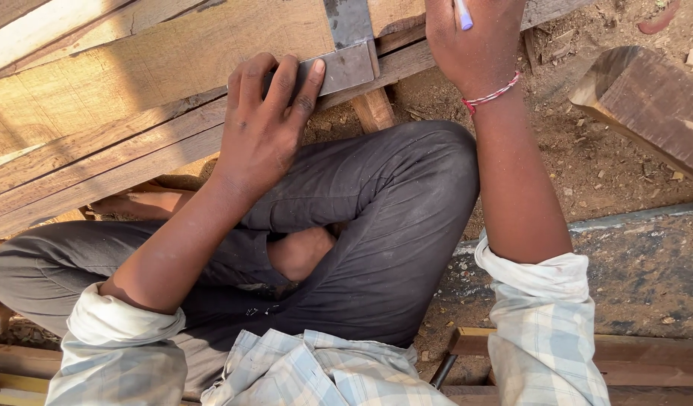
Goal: Marking wood pieces using a square and a pen for future cutting.
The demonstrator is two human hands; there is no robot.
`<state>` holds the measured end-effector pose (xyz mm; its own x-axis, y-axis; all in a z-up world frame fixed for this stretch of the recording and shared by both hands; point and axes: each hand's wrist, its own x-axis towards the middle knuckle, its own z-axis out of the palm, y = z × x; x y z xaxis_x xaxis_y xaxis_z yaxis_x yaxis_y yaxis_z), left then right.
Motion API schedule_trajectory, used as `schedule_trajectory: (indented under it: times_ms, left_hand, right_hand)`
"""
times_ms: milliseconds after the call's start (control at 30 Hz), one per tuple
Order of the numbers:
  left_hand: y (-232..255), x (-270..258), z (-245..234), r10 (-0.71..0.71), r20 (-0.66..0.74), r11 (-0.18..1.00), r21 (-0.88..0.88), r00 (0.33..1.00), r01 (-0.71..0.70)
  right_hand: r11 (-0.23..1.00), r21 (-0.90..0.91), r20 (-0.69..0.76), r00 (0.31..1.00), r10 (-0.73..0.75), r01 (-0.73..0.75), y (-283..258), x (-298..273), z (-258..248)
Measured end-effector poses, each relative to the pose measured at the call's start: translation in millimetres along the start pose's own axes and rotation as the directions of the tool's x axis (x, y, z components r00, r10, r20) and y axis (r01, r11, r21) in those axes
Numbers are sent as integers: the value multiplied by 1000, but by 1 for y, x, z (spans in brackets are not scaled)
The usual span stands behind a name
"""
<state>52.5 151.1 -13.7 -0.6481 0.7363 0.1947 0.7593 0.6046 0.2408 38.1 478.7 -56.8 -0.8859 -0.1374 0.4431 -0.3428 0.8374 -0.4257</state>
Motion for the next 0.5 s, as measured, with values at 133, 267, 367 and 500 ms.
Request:
schedule_trajectory:
  times_ms: [133,267,367,500]
  left_hand:
    - [3,1,-2,-9,-1,1000,5,1000,9]
    - [4,3,-4,-10,4,999,38,1000,10]
    - [4,3,-7,-15,24,999,36,1000,15]
    - [3,4,-8,-5,7,1000,5,1000,5]
  right_hand:
    - [991,47,93,989,117,-122,8,-9,4]
    - [992,6,50,991,126,-126,-29,11,-15]
    - [951,253,106,982,155,-177,-64,42,-36]
    - [938,316,122,987,109,-143,-71,53,-37]
